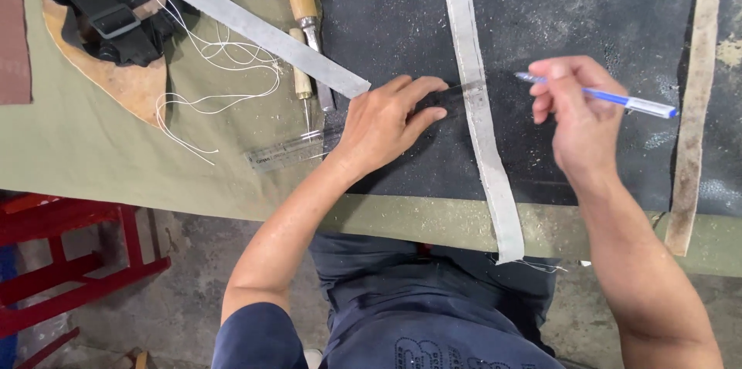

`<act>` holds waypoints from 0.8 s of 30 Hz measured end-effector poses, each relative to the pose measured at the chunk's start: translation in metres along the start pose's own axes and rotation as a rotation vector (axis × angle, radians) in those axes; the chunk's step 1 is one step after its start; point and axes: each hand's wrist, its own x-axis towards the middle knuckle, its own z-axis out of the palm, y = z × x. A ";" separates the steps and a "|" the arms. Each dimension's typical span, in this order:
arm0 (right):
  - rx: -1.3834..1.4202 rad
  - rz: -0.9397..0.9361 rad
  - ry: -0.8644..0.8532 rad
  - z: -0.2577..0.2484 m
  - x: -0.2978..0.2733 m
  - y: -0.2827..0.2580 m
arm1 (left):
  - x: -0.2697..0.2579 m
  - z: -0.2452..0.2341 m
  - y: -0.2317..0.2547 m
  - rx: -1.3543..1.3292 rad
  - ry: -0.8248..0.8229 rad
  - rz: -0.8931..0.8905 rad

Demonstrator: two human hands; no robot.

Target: Measuring and marking a thin strip of leather with a ruler and pen on a workshop table.

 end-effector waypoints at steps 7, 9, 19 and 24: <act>-0.176 -0.010 -0.058 0.007 -0.011 -0.013 | -0.001 0.014 -0.015 0.064 0.066 0.089; -0.188 -0.022 -0.070 0.007 -0.010 -0.012 | 0.000 0.014 -0.014 0.071 0.069 0.090; -0.189 -0.022 -0.074 0.006 -0.009 -0.007 | 0.000 0.014 -0.014 0.057 0.076 0.088; -0.196 -0.034 -0.089 0.006 -0.009 -0.007 | 0.000 0.015 -0.014 0.050 0.105 0.110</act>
